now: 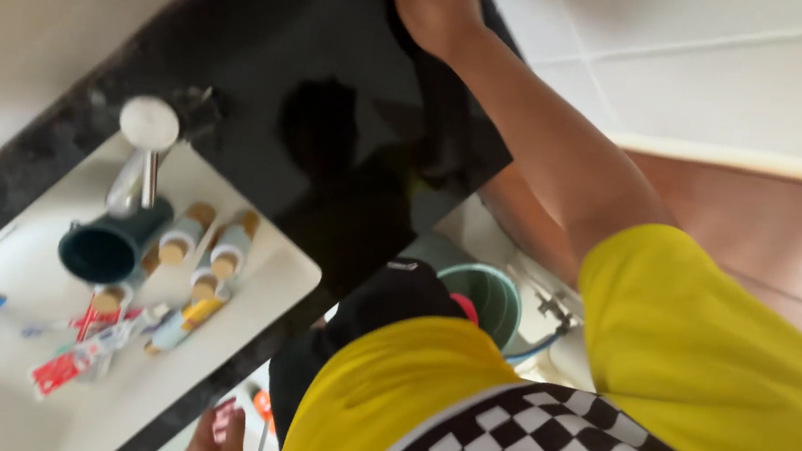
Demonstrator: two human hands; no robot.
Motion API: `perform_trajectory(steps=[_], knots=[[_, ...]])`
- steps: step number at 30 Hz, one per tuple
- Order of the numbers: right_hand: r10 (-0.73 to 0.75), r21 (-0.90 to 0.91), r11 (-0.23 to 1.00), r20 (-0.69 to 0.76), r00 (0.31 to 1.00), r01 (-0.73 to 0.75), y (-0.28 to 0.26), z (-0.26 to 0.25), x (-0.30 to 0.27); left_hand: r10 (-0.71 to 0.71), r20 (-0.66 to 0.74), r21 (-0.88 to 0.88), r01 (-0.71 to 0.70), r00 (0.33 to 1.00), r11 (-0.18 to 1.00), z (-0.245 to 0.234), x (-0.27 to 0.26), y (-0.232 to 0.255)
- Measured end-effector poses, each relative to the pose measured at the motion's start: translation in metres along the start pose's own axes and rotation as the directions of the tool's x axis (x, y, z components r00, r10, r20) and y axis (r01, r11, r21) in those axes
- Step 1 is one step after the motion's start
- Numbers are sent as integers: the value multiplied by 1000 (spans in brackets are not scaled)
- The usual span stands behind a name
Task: Cleaning and organizing a bathroom sink area by wiping the counter and rearranging toiletries.
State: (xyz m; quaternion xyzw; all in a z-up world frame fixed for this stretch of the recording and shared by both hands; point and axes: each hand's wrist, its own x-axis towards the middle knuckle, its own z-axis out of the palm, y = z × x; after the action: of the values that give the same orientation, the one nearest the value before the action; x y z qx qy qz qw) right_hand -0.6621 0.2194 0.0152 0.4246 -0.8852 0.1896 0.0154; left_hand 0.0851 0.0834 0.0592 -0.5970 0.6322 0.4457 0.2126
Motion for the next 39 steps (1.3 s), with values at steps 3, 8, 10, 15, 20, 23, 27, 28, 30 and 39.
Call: perform_trajectory(steps=[3, 8, 10, 15, 20, 23, 27, 28, 30, 39], knots=[[188, -11, 982, 135, 973, -188, -17, -52, -99, -22, -50, 38, 24, 999, 999, -6, 9, 67], [210, -115, 974, 153, 966, -193, -49, -22, -204, -52, -56, 0, 52, 997, 999, -20, -23, 107], [67, 9, 997, 224, 972, -71, -97, 15, -202, 44, -5, 46, -44, 999, 998, -25, -17, 126], [-206, 147, 977, 446, 871, 155, -244, -25, -114, 100, -16, -40, -101, 995, 994, -42, -12, 162], [-129, 48, 991, 39, 991, 127, -227, -26, -77, 94, -30, 15, -94, 995, 995, -54, -8, 122], [-191, -113, 973, 96, 977, 201, -154, -16, -88, 3, -28, 11, -3, 1000, 1000, -69, 0, 84], [116, 72, 990, 120, 986, -125, -88, -6, -3, -154, -75, -37, 152, 985, 988, -57, -10, -5], [71, -192, 981, 228, 971, -27, -95, -16, 28, -151, -91, -33, 149, 984, 988, -53, -8, -27], [-38, -268, 951, 395, 918, 154, -88, 27, 102, -179, -91, -61, 173, 980, 983, -48, -6, -43], [286, -391, 904, 855, 433, 174, -271, 91, 183, -376, -18, -231, 362, 926, 903, 3, -16, -129]])
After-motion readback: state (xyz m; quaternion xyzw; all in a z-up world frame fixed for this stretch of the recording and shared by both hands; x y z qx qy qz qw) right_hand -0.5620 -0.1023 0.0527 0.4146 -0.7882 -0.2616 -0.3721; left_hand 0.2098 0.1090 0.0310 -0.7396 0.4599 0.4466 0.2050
